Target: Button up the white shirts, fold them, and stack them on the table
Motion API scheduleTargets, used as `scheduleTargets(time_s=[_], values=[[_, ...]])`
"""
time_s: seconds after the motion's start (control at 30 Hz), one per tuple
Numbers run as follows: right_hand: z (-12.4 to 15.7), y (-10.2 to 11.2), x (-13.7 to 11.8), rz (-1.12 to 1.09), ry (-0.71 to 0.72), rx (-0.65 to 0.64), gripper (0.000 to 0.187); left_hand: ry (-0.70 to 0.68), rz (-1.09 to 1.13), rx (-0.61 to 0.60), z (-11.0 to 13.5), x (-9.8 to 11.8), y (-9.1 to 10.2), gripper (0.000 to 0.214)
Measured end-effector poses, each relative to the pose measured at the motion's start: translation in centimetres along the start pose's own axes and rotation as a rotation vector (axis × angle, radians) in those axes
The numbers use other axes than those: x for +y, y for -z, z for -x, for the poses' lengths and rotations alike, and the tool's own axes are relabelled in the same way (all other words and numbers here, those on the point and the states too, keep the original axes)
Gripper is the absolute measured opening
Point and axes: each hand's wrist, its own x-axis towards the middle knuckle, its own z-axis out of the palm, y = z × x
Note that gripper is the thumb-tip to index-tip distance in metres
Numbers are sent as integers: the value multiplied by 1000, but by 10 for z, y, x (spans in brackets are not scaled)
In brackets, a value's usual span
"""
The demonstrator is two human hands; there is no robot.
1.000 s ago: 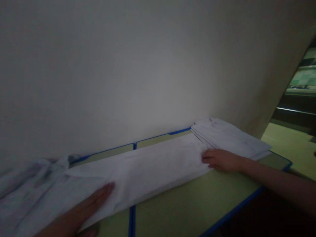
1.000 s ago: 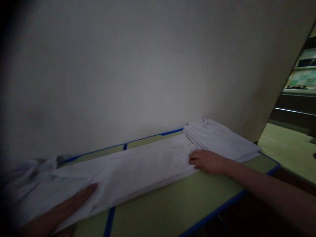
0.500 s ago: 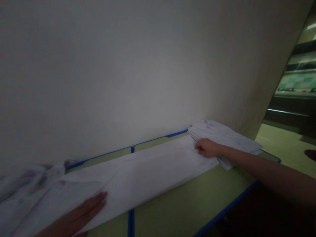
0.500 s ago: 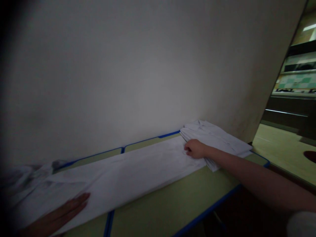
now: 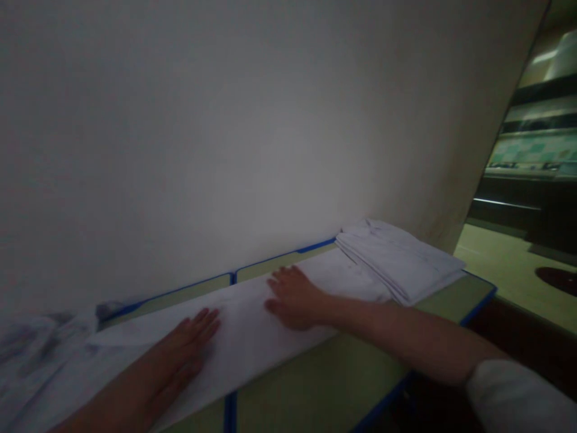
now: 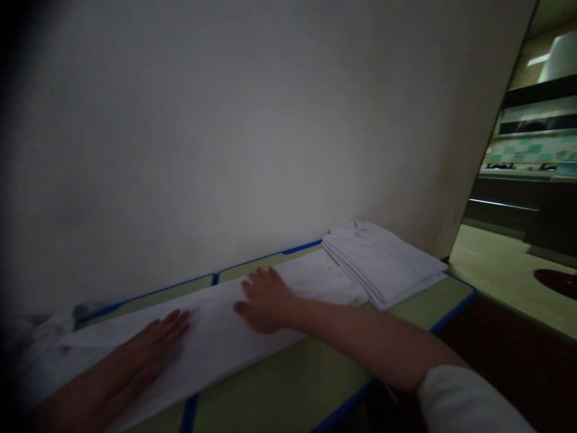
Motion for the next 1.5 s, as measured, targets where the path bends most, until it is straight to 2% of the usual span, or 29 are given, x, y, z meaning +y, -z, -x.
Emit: scheduleTargets(time_s=[0.1,0.17,0.2,0.27,0.33,0.47,0.57,0.67,0.8,0.9,0.97,1.03,1.1,1.17,1.27,1.33,1.43,1.5], values=[[-33,-44,-67,15,87,-8,72,-55,-6,-74,-16,6,-6,74],[-43,-66,-81,-13,130,-56,82,-93,-6,-82,-16,1,-17,85],[-43,-74,-77,-36,152,-89,87,-106,-8,-94,-14,-2,-23,89],[-34,-77,-51,-82,188,-149,95,-117,-12,-130,-10,-7,-30,95],[-12,-65,-6,-97,181,-180,98,-115,-15,-156,-8,-9,-31,100],[47,-23,95,-56,-12,-219,95,-118,-19,-144,-10,-7,-26,107],[80,-4,144,-22,-144,-224,92,-126,-22,-127,-12,-4,-22,108],[90,-3,161,-17,-157,-229,93,-124,-31,-132,-13,-1,-21,107],[87,-5,159,-30,-146,-241,95,-120,-47,-153,-16,-3,-18,103],[90,10,158,-78,-221,-150,86,-53,-35,-144,-35,-1,-11,76],[97,27,159,-106,-349,-35,70,10,6,-113,-65,7,-3,52],[108,47,161,-116,-506,41,52,54,84,-84,-109,20,2,46],[121,64,162,-162,-647,15,37,80,179,-80,-164,38,3,48],[132,76,164,-289,-773,-91,30,88,280,-145,-223,59,-3,49],[142,82,166,-454,-911,-235,30,93,342,-254,-309,94,-21,46],[142,80,168,-404,-940,-266,32,85,367,-309,-357,116,-35,47],[134,75,172,-232,-939,-323,43,80,400,-413,-411,145,-53,54],[127,71,176,-168,-943,-365,53,79,418,-492,-433,158,-61,58]])
